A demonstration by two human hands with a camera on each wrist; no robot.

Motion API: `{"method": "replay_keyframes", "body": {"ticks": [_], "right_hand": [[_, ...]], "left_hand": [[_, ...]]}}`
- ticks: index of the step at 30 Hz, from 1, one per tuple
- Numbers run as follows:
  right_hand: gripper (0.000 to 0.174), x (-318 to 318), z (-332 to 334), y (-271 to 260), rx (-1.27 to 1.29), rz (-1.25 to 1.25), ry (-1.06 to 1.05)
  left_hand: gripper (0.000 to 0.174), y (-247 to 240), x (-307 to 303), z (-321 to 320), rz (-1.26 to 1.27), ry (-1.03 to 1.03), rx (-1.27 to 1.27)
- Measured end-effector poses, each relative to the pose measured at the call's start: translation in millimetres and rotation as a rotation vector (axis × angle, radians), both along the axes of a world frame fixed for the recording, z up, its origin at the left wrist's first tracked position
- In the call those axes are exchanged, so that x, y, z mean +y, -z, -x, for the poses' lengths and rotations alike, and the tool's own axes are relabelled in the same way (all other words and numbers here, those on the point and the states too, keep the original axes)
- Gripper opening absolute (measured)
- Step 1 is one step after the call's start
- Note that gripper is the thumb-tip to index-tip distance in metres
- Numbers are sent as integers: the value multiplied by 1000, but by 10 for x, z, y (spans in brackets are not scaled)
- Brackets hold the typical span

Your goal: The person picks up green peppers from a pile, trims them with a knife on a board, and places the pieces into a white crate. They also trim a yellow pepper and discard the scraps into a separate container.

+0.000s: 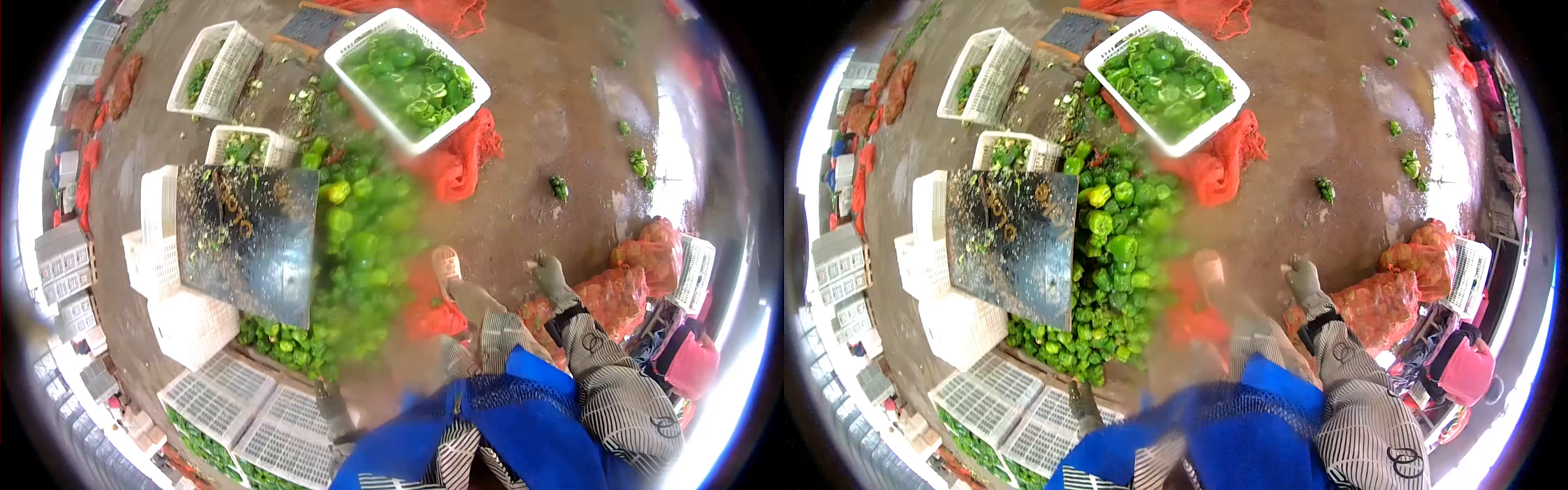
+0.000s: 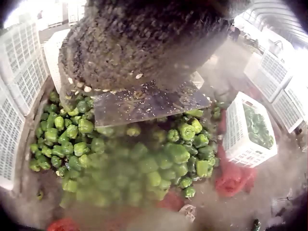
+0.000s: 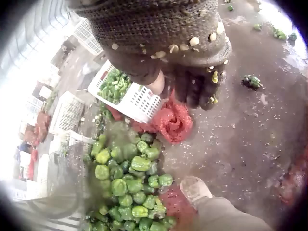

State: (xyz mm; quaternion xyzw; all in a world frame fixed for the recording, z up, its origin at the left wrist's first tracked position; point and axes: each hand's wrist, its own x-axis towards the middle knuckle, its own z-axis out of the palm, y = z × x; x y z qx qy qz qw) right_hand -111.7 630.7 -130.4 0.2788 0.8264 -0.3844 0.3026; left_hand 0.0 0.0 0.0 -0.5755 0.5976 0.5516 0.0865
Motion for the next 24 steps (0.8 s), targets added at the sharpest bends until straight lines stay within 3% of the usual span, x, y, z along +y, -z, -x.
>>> {"method": "replay_keyframes", "body": {"ticks": [2, 3, 4, 6, 8, 9, 19, 22, 24], "right_hand": [[25, -333, 136, -21, 182, 180, 300], [25, 198, 262, -428, 195, 105, 280], [26, 223, 335, -486, 300, 19, 217], [26, -88, 242, -651, 355, -6, 155], [32, -141, 332, -968, 186, 42, 223], [32, -137, 293, -980, 177, 49, 212], [37, -94, 488, -1044, 354, -50, 245], [39, 76, 546, -560, 419, -43, 250], [41, 37, 730, -646, 399, 13, 294]], "left_hand": [[42, -121, 177, -114, 122, 113, -54], [39, -63, 372, -204, 136, 149, -71], [36, 130, 377, -335, 343, 362, -53], [32, -105, 107, -788, 594, 583, -98], [38, -174, 216, -804, 223, 71, -114], [38, -256, 233, -821, 173, -17, -121], [39, -548, 262, -803, 188, 139, -219], [39, -632, 135, -781, 203, 230, -262], [40, -681, 71, -679, 222, 319, -274]]}}
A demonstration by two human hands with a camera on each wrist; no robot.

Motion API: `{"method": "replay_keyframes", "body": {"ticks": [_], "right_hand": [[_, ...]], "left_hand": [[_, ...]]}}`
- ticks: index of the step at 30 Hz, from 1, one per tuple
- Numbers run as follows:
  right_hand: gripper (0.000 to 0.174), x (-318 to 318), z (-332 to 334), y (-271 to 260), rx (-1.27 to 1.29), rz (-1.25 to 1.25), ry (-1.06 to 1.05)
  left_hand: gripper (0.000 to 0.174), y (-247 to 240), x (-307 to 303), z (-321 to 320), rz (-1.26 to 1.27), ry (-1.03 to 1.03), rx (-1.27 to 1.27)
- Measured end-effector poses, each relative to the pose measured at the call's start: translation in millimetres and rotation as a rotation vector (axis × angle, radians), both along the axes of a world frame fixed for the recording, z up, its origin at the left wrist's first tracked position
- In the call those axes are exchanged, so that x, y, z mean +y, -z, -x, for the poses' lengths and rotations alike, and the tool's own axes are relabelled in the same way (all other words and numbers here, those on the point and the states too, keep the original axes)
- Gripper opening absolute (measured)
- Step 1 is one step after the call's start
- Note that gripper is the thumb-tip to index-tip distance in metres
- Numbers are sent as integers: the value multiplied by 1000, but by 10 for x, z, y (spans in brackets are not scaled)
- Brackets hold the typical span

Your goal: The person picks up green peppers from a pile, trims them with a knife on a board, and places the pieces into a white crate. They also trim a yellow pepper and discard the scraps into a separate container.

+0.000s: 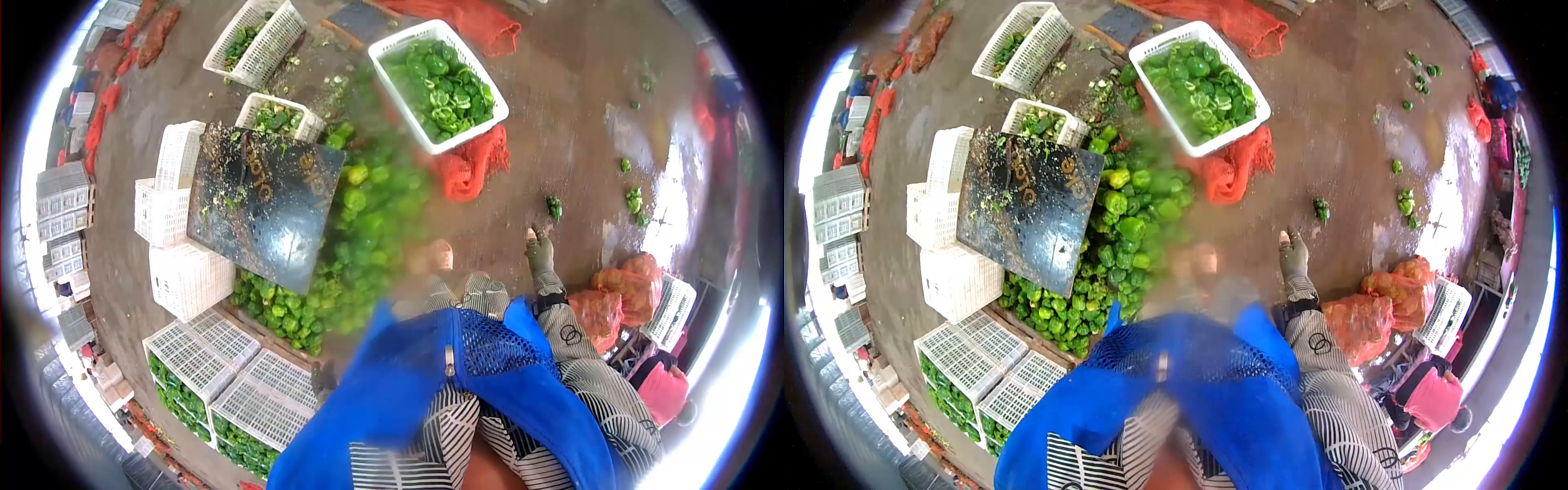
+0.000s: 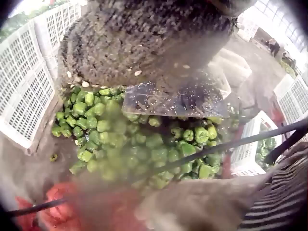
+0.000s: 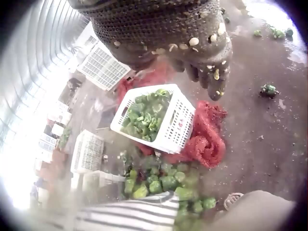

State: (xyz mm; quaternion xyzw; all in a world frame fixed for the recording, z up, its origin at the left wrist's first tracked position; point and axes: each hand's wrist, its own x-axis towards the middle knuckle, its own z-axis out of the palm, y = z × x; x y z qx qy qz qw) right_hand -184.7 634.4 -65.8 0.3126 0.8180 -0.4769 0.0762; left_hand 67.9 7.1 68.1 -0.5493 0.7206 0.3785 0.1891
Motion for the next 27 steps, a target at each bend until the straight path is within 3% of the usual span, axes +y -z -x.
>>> {"method": "replay_keyframes", "body": {"ticks": [3, 5, 7, 10, 14, 17, 19, 21, 27], "right_hand": [[49, -284, 305, -495, 61, 211, 79], [53, -540, 503, -904, 114, 611, 365], [67, -625, 688, -1008, 177, 829, 351], [79, -825, 1237, -1570, 228, 1122, 384], [79, -681, 1852, -1554, 265, 1311, 303], [75, -470, 2259, -1337, 213, 1228, 321], [65, -172, 2389, -1135, -9, 806, 211], [54, 55, 2474, -803, -179, 534, 244], [49, 466, 2749, -630, -299, 218, -33]], "left_hand": [[40, 92, 14, 379, -27, 161, 23], [40, 280, 238, 917, -76, 357, 61], [40, 473, 633, 1592, -149, 562, 100], [41, 587, 1132, 2427, -248, 786, 111], [41, 561, 1568, 3307, -282, 918, 93], [42, 536, 1810, 3743, -269, 937, 61], [42, 510, 1927, 3918, -261, 920, 22], [42, 465, 2030, 4100, -262, 898, 0], [43, 496, 2398, 4458, -301, 849, -22]]}}
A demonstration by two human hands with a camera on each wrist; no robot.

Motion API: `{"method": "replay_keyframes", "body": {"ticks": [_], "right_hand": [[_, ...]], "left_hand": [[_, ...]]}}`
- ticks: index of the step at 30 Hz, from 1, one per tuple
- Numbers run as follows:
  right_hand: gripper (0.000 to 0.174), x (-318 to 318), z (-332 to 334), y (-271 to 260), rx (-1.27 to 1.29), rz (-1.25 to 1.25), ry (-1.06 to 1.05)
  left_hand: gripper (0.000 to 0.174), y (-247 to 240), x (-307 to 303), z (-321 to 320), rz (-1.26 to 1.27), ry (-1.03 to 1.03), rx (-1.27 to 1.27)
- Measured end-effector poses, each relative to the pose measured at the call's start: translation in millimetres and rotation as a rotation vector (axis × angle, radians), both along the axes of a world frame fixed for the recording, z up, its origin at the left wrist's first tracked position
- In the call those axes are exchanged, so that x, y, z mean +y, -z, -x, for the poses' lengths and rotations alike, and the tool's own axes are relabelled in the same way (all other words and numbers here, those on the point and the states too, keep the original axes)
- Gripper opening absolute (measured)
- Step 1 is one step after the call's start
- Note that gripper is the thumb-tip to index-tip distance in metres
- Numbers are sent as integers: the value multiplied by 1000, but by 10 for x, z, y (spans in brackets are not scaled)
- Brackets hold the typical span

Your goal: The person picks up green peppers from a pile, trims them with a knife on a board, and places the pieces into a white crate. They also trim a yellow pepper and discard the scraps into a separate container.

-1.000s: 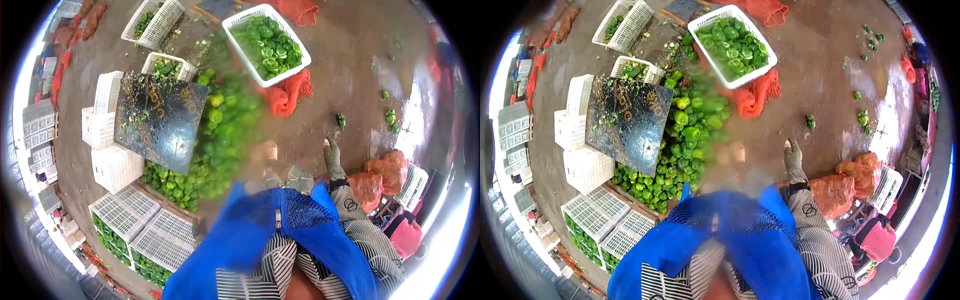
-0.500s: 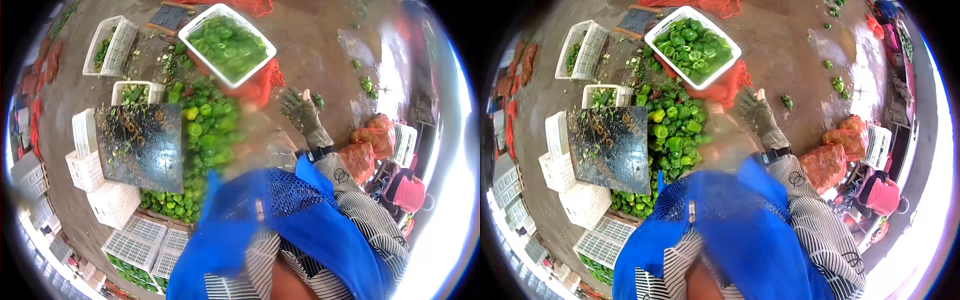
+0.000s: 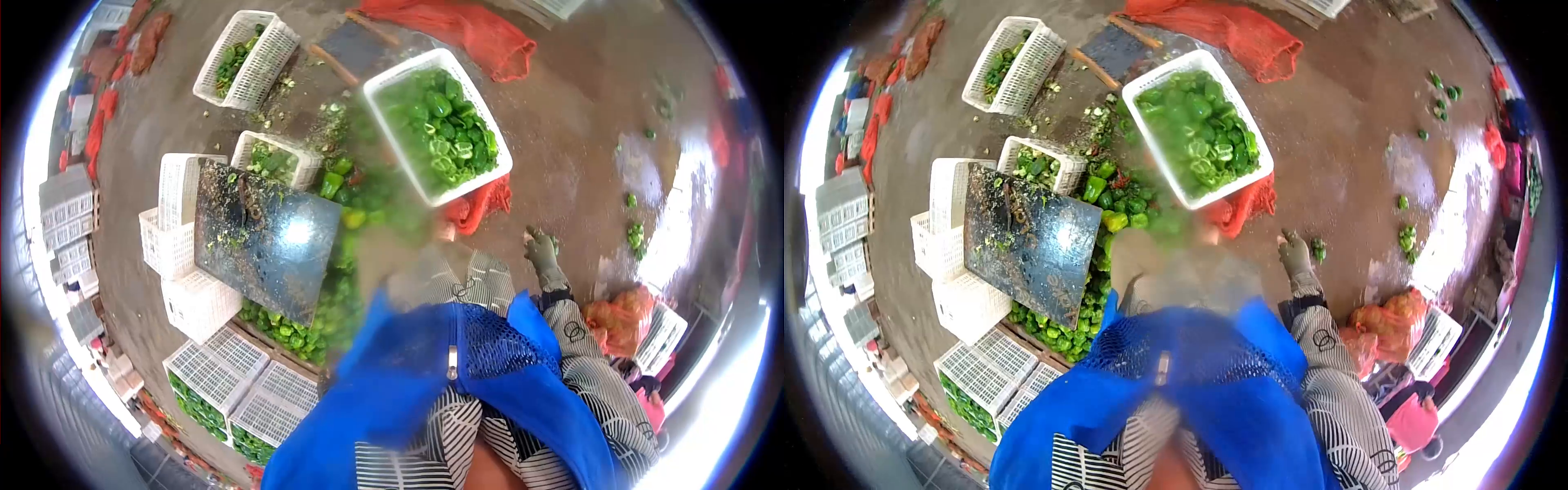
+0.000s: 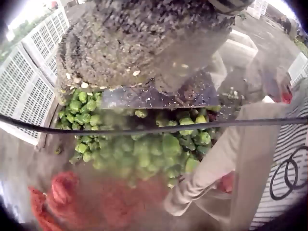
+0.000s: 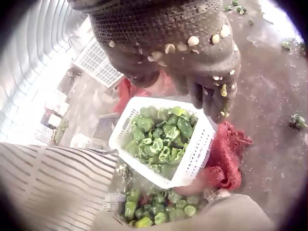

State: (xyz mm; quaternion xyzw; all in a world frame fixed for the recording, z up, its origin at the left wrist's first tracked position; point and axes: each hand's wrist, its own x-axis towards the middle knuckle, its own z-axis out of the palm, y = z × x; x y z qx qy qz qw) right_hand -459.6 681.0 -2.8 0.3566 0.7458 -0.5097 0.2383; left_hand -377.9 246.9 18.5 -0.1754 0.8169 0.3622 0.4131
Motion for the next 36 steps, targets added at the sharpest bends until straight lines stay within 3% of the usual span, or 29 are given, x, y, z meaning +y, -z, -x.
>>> {"method": "replay_keyframes", "body": {"ticks": [3, 7, 12, 15, 19, 24, 26, 30, 32, 33, 36], "right_hand": [[50, 31, 82, 100, -170, 38, -45], [52, 16, 129, 197, -213, 120, -97], [50, 19, 271, 416, -202, 115, -134], [49, -4, 559, 456, -228, 33, -216], [48, -271, 1155, 445, -211, 51, -174], [46, -1045, 2458, 458, -236, 217, -94], [42, -1647, 3228, 360, -57, 45, -383], [41, -2872, 4724, -156, 33, -5, -543], [41, -3402, 5206, -417, 220, 40, -595], [41, -3635, 5373, -574, 218, 42, -619], [38, -4133, 5826, -867, 306, 48, -664]], "left_hand": [[43, -9, 66, 155, -8, -31, 11], [44, -46, -175, 291, 39, -89, 27], [44, -110, -945, 311, 173, -191, 13], [45, -83, -1448, 307, 241, -268, -16], [45, -24, -2039, 276, 294, -356, -114], [46, -75, -2588, 559, 298, -403, -272], [46, -131, -2888, 790, 300, -405, -312], [46, -350, -3432, 1359, 336, -507, -310], [48, -558, -3586, 1581, 397, -711, -143], [52, -522, -3673, 1589, 417, -707, -99], [54, -665, -3819, 1968, 318, -856, -303]]}}
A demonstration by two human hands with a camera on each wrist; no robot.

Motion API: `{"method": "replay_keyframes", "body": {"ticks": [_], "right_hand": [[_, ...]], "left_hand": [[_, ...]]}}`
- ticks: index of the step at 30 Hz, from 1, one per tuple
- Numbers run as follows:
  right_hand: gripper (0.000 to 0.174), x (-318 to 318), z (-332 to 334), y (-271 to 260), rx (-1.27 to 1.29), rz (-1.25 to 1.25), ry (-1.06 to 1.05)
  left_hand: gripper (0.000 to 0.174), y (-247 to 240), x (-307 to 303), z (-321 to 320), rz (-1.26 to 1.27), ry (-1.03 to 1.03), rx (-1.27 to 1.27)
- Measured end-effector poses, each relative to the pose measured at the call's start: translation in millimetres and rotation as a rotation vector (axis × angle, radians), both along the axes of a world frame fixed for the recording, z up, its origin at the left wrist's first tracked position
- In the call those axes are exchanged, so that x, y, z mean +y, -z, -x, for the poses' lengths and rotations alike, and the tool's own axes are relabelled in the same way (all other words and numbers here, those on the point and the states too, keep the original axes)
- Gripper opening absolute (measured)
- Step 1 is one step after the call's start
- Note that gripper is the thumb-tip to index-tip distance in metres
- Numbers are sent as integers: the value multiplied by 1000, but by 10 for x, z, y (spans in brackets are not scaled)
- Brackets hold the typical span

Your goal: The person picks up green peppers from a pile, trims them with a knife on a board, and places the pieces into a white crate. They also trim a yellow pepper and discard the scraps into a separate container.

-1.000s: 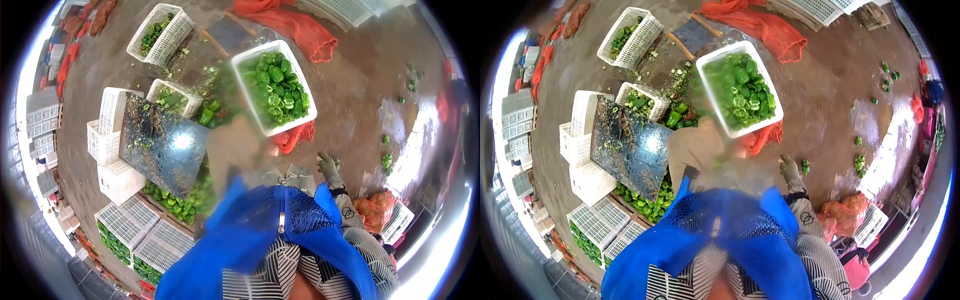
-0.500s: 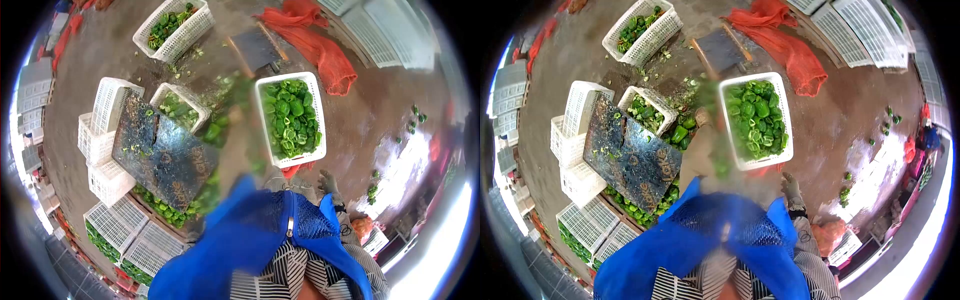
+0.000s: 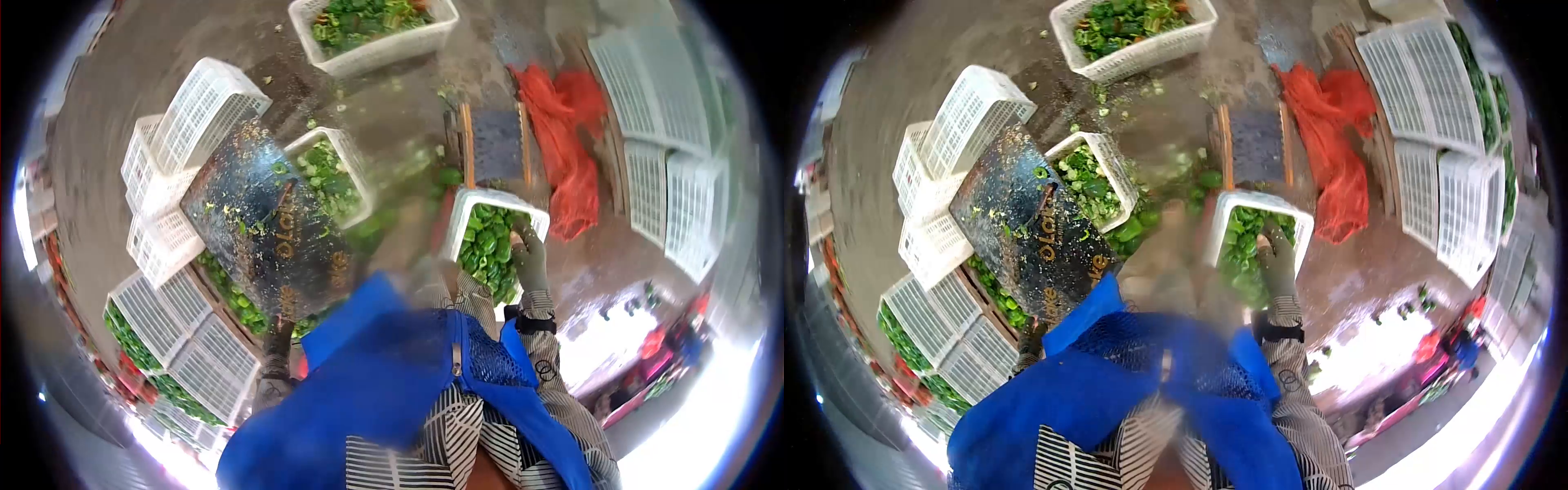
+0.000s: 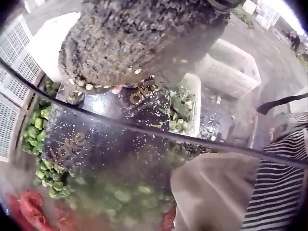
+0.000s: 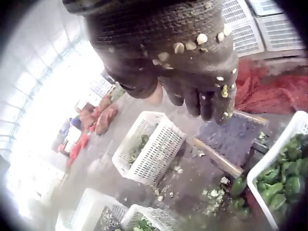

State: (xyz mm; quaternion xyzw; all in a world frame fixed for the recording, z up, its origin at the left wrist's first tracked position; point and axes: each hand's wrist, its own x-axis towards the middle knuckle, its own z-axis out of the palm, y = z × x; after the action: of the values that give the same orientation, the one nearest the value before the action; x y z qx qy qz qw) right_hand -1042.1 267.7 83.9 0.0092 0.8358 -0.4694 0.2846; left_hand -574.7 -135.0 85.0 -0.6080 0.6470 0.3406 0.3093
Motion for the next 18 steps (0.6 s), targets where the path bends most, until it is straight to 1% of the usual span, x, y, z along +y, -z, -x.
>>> {"method": "replay_keyframes", "body": {"ticks": [1, 2, 3, 4, 5, 6, 7, 8, 9, 10, 11, 12, 14, 15, 16, 18], "right_hand": [[38, -113, 104, -15, 36, -38, -73], [38, -209, 178, -7, 66, -77, -147], [38, -263, 260, 121, 166, -73, -232], [38, -475, 389, 41, 177, -59, -277], [37, -734, 515, -80, 112, -75, -290], [37, -996, 622, -172, 52, -97, -308], [35, -1259, 682, -178, 26, 89, -237], [35, -1581, 752, -340, 36, 58, -304], [35, -1832, 888, -364, 130, 78, -487], [36, -2067, 1001, -364, 217, 98, -669], [36, -2254, 1086, -320, 219, 97, -731], [36, -2462, 1171, -215, 169, 63, -781], [36, -2946, 1360, -32, 120, 24, -891], [33, -3175, 1418, 50, 68, 11, -950], [32, -3395, 1527, 251, 86, -48, -1043], [31, -3822, 1756, 657, 131, -153, -1234]], "left_hand": [[52, 105, 89, -190, 164, -8, 212], [52, 202, 155, -384, 177, -51, 211], [51, 330, 201, -602, 207, 3, 251], [52, 281, 291, -578, 217, -18, 207], [53, 237, 384, -557, 226, -40, 163], [53, 305, 514, -704, 234, -93, 168], [57, 462, 703, -998, 217, 121, 117], [62, 559, 904, -1123, 197, 333, 65], [62, 500, 1078, -983, 208, 270, 71], [63, 395, 1279, -831, 241, -112, 89], [64, 338, 1490, -695, 262, -497, 102], [64, 362, 1734, -635, 262, -561, 99], [66, 399, 2228, -413, 314, -904, 137], [66, 148, 2212, -157, 196, -708, -6], [66, 29, 2367, 79, 187, -771, -18], [65, -135, 2692, 613, 103, -1343, -25]]}}
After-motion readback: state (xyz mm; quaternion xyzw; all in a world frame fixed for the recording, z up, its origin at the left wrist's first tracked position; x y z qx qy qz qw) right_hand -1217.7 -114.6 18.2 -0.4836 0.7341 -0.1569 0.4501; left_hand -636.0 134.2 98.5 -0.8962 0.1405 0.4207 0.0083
